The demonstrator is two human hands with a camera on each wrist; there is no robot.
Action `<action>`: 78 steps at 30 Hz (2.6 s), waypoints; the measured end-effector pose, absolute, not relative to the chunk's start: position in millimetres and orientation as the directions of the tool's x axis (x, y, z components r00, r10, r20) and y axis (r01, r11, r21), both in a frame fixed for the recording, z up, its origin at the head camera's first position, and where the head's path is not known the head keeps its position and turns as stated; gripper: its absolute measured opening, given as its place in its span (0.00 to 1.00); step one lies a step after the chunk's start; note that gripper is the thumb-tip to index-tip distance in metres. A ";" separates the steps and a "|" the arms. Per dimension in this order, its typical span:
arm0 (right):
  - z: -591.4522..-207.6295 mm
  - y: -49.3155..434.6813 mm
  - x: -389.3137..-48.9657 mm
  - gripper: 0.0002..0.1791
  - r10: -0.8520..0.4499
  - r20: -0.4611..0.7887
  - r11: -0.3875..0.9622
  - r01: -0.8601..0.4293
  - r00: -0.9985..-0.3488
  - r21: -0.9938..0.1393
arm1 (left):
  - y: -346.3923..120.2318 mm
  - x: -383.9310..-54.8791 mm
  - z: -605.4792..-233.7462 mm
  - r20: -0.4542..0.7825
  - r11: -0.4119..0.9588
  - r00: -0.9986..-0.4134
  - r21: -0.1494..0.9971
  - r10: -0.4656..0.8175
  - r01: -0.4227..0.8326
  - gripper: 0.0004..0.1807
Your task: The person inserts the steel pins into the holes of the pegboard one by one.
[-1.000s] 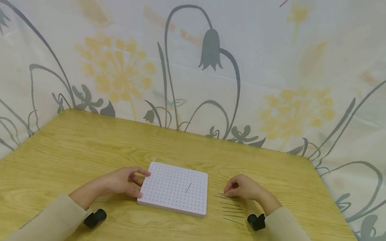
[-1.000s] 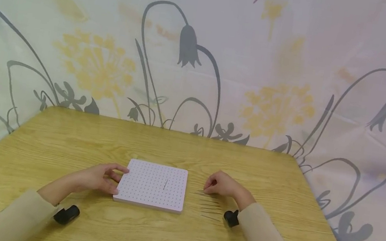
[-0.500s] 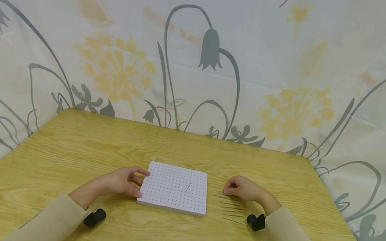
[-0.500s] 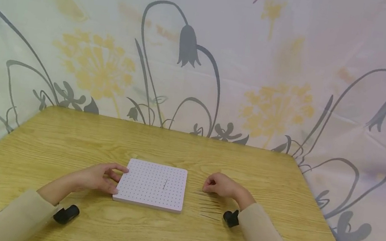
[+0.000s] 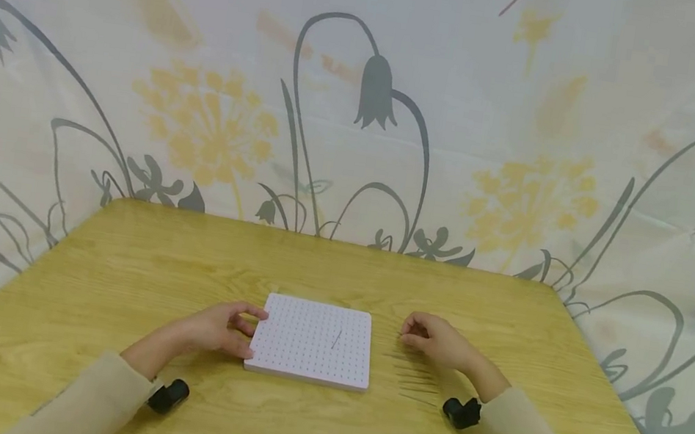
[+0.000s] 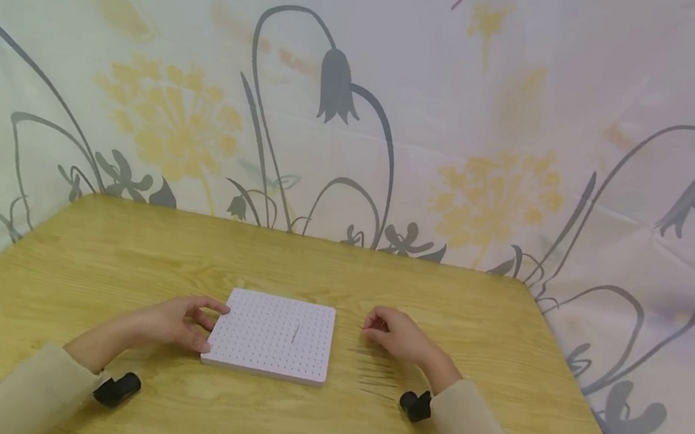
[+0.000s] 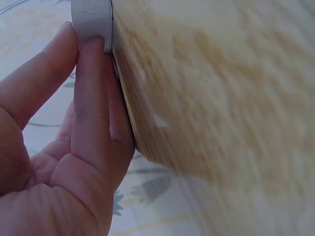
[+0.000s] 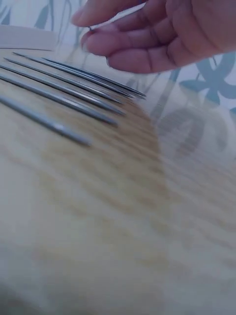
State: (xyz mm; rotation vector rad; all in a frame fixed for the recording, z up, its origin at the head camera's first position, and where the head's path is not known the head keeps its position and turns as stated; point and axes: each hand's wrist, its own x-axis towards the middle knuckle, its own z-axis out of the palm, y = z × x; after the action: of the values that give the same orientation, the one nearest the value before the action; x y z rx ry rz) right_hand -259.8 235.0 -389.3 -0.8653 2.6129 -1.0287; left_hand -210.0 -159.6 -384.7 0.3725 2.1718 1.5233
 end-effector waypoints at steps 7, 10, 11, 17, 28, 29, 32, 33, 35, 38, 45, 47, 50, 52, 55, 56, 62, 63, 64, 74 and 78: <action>-388.0 223.9 -252.2 0.03 -0.553 0.123 0.509 -0.451 -0.824 -0.733 | -159.6 -210.8 -387.4 -0.226 0.351 -0.860 0.935 0.457 -0.059 0.35; -388.4 217.3 -250.9 0.04 -0.550 0.104 0.476 -0.414 -0.829 -0.776 | -159.9 -211.4 -387.8 -0.228 0.350 -0.859 0.935 0.459 -0.062 0.35; -388.6 214.9 -250.6 0.04 -0.552 0.097 0.460 -0.399 -0.828 -0.793 | -160.2 -211.4 -387.8 -0.229 0.351 -0.859 0.934 0.457 -0.063 0.35; -388.2 203.5 -248.8 0.05 -0.561 0.089 0.373 -0.348 -0.823 -0.860 | -161.3 -211.5 -388.5 -0.234 0.361 -0.857 0.931 0.459 -0.061 0.35; -385.7 191.8 -243.9 0.04 -0.589 0.118 0.317 -0.363 -0.799 -0.876 | -160.2 -212.6 -389.6 -0.227 0.360 -0.850 0.932 0.475 -0.047 0.36; -386.2 191.0 -244.1 0.04 -0.591 0.119 0.306 -0.359 -0.798 -0.882 | -159.9 -212.3 -389.0 -0.226 0.363 -0.850 0.931 0.475 -0.045 0.35; -387.4 187.1 -244.2 0.04 -0.594 0.118 0.288 -0.348 -0.796 -0.892 | -159.6 -212.4 -387.6 -0.226 0.373 -0.852 0.927 0.472 -0.039 0.35; -387.7 185.3 -244.1 0.04 -0.597 0.121 0.288 -0.353 -0.793 -0.890 | -159.8 -212.3 -387.4 -0.226 0.377 -0.853 0.925 0.471 -0.038 0.35; -388.1 181.5 -243.2 0.05 -0.601 0.126 0.296 -0.365 -0.789 -0.883 | -160.2 -212.1 -387.0 -0.231 0.383 -0.853 0.923 0.468 -0.039 0.35; -387.8 176.3 -241.4 0.05 -0.609 0.142 0.322 -0.407 -0.780 -0.855 | -160.6 -211.9 -387.0 -0.231 0.386 -0.853 0.922 0.468 -0.038 0.35; -386.4 165.6 -239.9 0.05 -0.630 0.150 0.331 -0.439 -0.762 -0.836 | -160.2 -211.3 -386.5 -0.230 0.381 -0.852 0.924 0.471 -0.039 0.35; -385.7 162.4 -239.4 0.05 -0.640 0.147 0.328 -0.441 -0.754 -0.835 | -160.1 -211.3 -386.7 -0.231 0.377 -0.853 0.925 0.469 -0.043 0.35; -385.1 158.4 -238.8 0.05 -0.657 0.148 0.324 -0.454 -0.740 -0.830 | -160.1 -211.5 -386.8 -0.232 0.373 -0.853 0.927 0.467 -0.048 0.35; -384.7 155.9 -238.6 0.05 -0.662 0.148 0.323 -0.458 -0.735 -0.828 | -160.4 -211.7 -387.0 -0.232 0.370 -0.853 0.928 0.467 -0.049 0.35; -385.5 153.1 -239.1 0.05 -0.660 0.141 0.324 -0.449 -0.738 -0.833 | -160.7 -212.1 -387.3 -0.231 0.370 -0.852 0.928 0.470 -0.048 0.35; -386.0 152.6 -239.4 0.05 -0.657 0.138 0.330 -0.447 -0.741 -0.831 | -160.7 -212.4 -387.4 -0.231 0.371 -0.852 0.927 0.471 -0.047 0.35; -386.3 148.3 -240.2 0.05 -0.636 0.123 0.375 -0.444 -0.762 -0.814 | -162.8 -212.1 -387.4 -0.232 0.377 -0.855 0.925 0.464 -0.047 0.35; -385.9 147.8 -239.9 0.05 -0.635 0.124 0.379 -0.447 -0.763 -0.810 | -163.0 -212.0 -387.3 -0.232 0.378 -0.855 0.925 0.464 -0.045 0.36; -385.6 147.4 -239.7 0.05 -0.635 0.127 0.383 -0.454 -0.762 -0.804 | -163.0 -211.9 -387.1 -0.230 0.380 -0.854 0.924 0.466 -0.042 0.36; -385.9 145.9 -241.1 0.05 -0.655 0.140 0.453 -0.534 -0.742 -0.714 | -159.9 -212.4 -386.9 -0.244 0.377 -0.856 0.924 0.455 -0.064 0.35; -386.1 144.5 -242.5 0.04 -0.645 0.119 0.492 -0.530 -0.755 -0.691 | -158.8 -212.1 -386.2 -0.249 0.382 -0.862 0.921 0.441 -0.070 0.35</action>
State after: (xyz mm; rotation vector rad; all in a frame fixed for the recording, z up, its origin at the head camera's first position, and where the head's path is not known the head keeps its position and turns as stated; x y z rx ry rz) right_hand -242.5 144.5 -386.1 -1.0224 2.5761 -1.1092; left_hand -212.1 -158.8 -386.2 0.3188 2.1877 1.4915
